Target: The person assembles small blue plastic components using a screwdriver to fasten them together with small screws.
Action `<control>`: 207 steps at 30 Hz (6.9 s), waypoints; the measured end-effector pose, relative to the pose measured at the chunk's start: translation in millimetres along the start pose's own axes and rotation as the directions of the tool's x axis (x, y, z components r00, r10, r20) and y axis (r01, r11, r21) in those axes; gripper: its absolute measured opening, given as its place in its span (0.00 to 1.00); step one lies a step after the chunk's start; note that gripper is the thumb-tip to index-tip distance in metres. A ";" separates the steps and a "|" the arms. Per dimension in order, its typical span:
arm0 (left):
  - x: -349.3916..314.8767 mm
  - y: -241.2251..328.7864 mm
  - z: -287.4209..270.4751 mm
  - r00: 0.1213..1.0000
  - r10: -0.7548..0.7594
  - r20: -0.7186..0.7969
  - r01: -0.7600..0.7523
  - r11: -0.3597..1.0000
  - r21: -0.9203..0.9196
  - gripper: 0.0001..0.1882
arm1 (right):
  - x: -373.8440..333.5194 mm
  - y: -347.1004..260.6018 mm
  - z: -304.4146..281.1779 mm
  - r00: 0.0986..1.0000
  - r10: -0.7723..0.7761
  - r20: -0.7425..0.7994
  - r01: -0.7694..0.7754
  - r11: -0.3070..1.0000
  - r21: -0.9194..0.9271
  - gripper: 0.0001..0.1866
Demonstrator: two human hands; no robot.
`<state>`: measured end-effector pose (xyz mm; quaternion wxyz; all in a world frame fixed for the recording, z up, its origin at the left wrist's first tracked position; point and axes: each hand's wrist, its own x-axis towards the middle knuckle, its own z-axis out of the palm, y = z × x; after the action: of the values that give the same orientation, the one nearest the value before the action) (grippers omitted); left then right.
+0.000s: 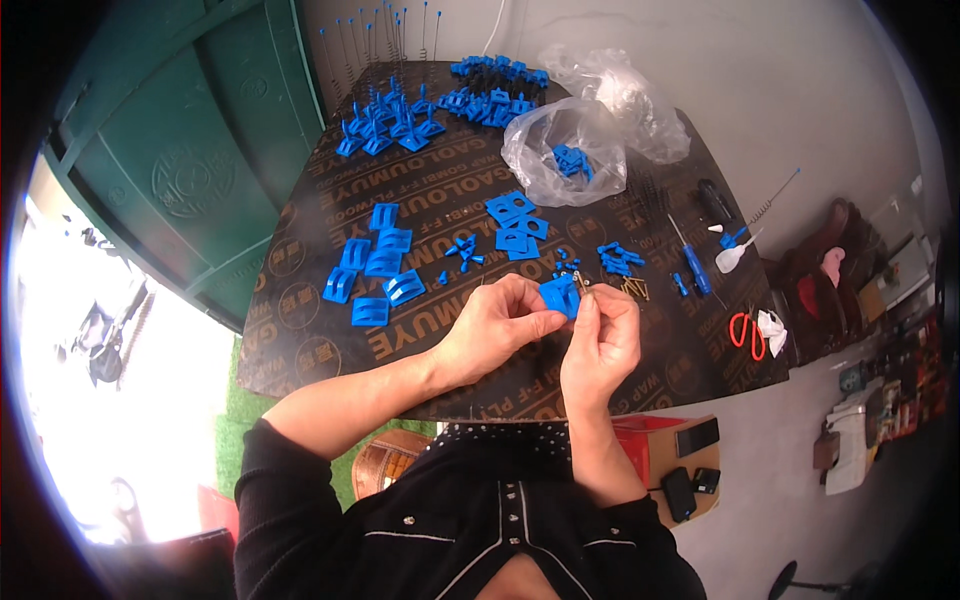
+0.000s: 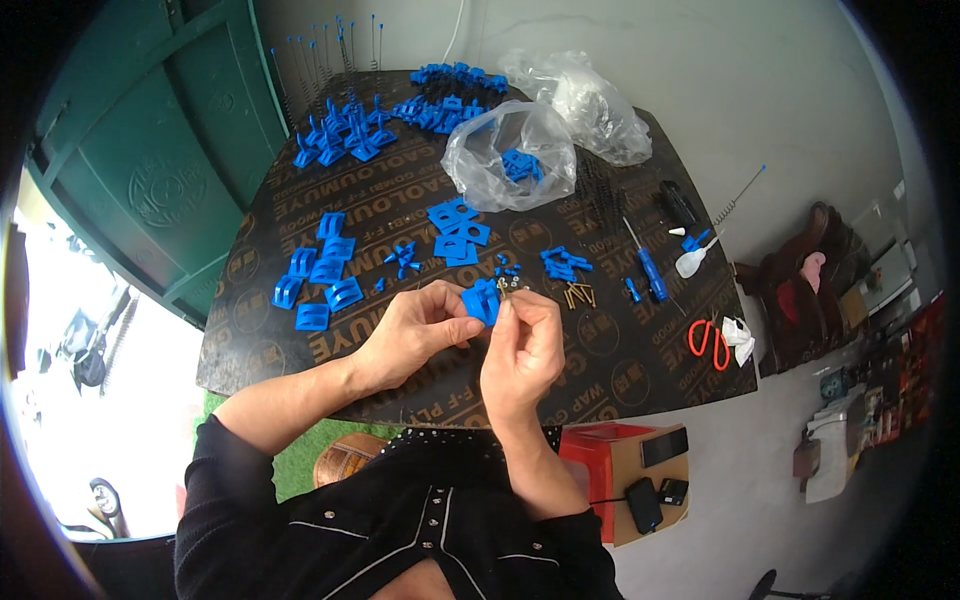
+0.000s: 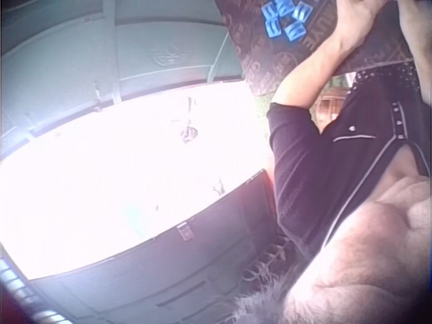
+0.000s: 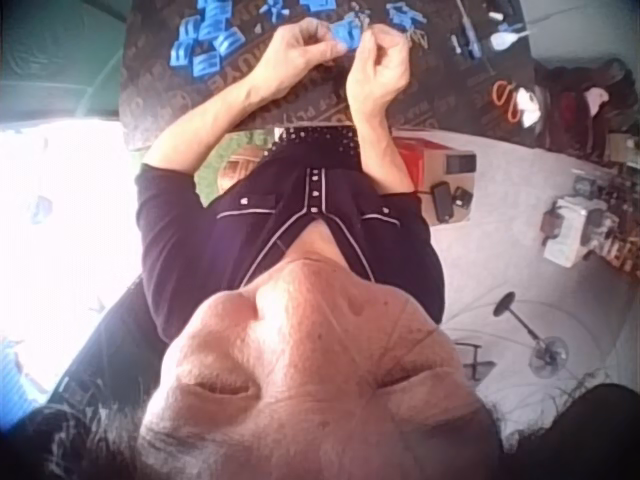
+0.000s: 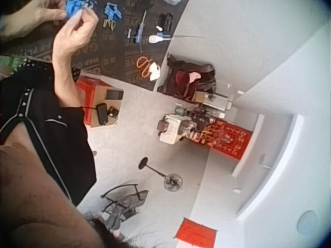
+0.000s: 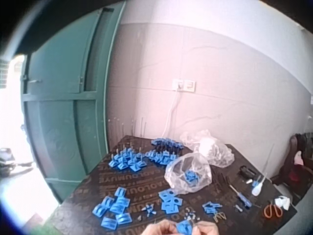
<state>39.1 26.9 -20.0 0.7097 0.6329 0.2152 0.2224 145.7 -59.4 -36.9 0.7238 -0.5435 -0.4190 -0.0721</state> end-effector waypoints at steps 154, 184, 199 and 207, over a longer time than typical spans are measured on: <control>18.5 8.6 -29.5 1.000 -0.024 0.001 0.022 0.883 -0.468 0.20 | 65.0 19.5 0.9 0.820 -0.105 0.562 0.099 0.994 0.041 0.06; 15.3 -0.4 -19.4 0.999 -0.042 -0.026 0.040 0.995 -0.090 0.22 | 76.8 23.5 -1.3 0.724 0.014 0.689 0.059 0.995 -0.082 0.07; 15.8 -1.8 -18.0 0.999 -0.031 -0.041 0.027 0.996 -0.087 0.21 | 74.5 25.7 0.8 0.740 -0.095 0.666 0.125 0.992 0.002 0.04; 16.2 -2.5 -18.3 0.999 -0.017 -0.043 0.014 0.998 -0.068 0.21 | 75.0 25.0 1.1 0.744 -0.085 0.663 0.109 0.994 0.005 0.04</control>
<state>41.6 50.9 -24.8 0.7274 0.6019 0.2279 0.2379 206.9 -22.2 -3.6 0.5144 -0.5236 -0.6744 0.0801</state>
